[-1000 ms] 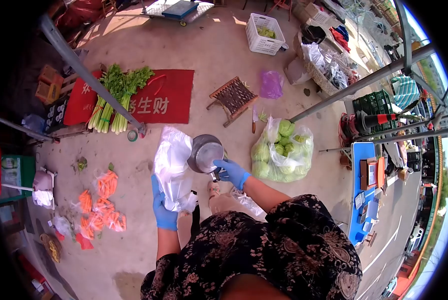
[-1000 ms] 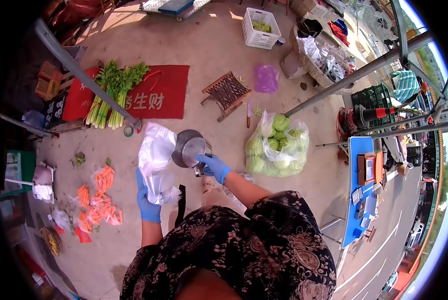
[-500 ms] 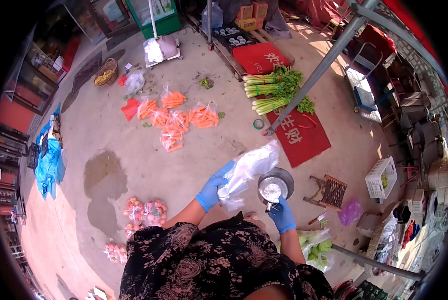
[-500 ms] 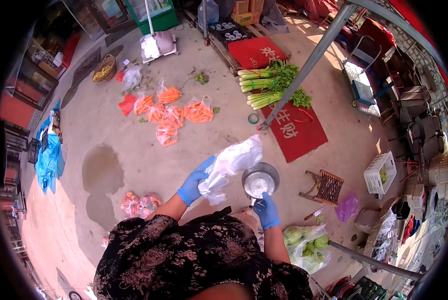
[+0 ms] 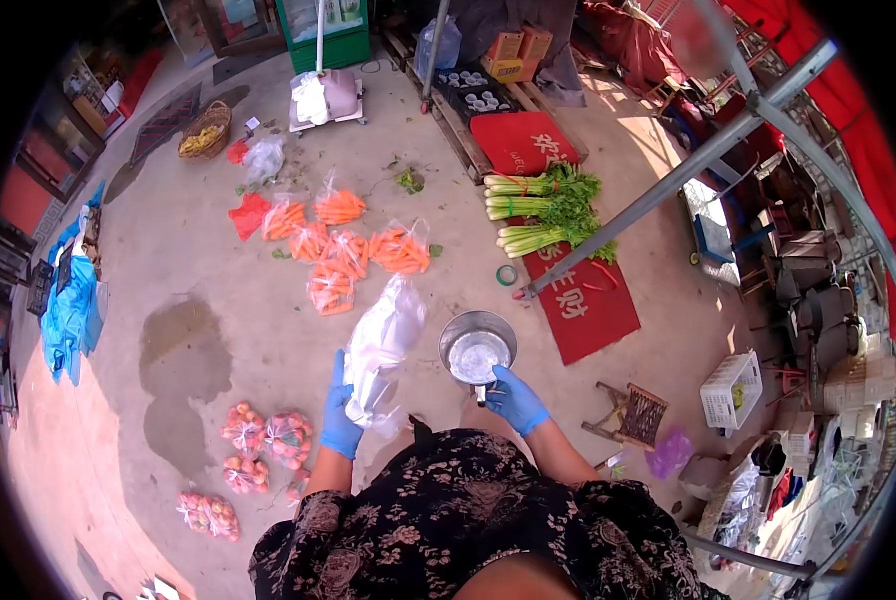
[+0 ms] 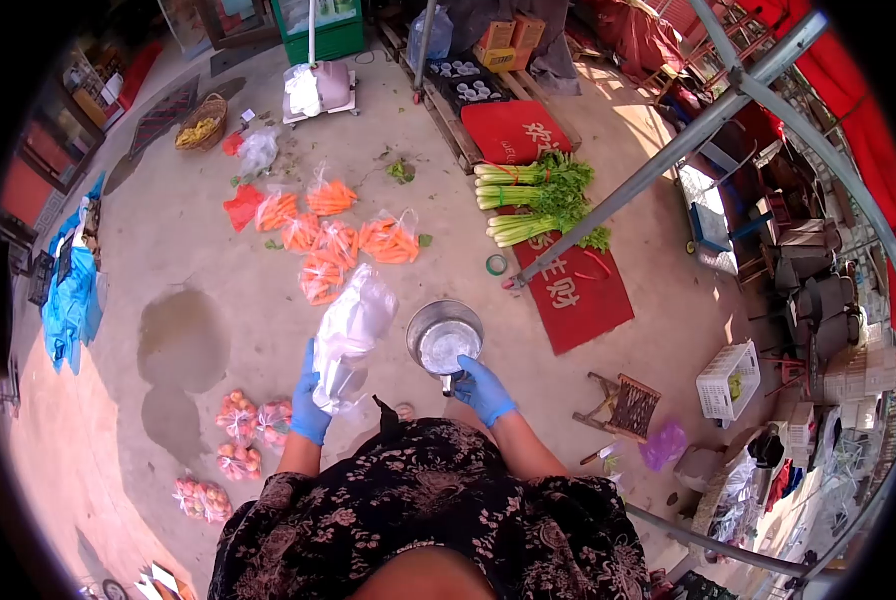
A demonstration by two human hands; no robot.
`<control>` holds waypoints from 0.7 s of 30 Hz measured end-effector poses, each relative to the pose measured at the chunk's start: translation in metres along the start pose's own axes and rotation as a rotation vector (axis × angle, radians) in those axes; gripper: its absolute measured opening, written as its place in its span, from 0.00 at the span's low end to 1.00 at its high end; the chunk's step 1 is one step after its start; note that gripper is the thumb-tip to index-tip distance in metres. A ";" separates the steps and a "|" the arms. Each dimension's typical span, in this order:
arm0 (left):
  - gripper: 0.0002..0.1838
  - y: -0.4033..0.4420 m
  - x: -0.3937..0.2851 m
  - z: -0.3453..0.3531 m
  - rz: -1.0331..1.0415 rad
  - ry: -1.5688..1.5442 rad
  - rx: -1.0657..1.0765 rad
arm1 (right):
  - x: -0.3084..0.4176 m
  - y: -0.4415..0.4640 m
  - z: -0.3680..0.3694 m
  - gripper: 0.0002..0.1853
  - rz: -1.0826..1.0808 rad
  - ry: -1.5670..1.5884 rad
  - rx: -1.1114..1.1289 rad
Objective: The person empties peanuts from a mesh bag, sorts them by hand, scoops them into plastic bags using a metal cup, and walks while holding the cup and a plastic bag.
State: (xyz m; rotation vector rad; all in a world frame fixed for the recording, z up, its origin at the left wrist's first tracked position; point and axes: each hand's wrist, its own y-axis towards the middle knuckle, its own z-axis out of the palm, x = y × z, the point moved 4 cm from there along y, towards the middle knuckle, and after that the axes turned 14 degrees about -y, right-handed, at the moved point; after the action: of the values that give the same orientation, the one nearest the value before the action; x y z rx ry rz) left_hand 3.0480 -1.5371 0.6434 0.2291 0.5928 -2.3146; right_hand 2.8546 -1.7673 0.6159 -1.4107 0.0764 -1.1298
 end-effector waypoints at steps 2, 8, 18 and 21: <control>0.43 0.016 0.007 -0.002 0.022 -0.027 -0.030 | 0.016 0.013 -0.012 0.22 0.014 -0.010 -0.012; 0.25 0.099 0.051 -0.018 -0.045 -0.303 -0.157 | 0.083 0.071 -0.077 0.22 -0.010 0.025 -0.025; 0.20 0.192 0.109 0.010 0.055 -0.422 -0.280 | 0.214 0.178 -0.141 0.17 0.058 -0.140 -0.037; 0.22 0.211 0.128 -0.015 0.059 -0.515 -0.376 | 0.244 0.217 -0.103 0.17 0.134 -0.203 -0.001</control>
State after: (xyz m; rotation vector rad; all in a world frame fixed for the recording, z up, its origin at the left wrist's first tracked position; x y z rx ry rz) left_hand 3.1016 -1.7413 0.5146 -0.5041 0.7192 -2.0388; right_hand 3.0368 -2.0509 0.5557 -1.4916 0.0266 -0.8728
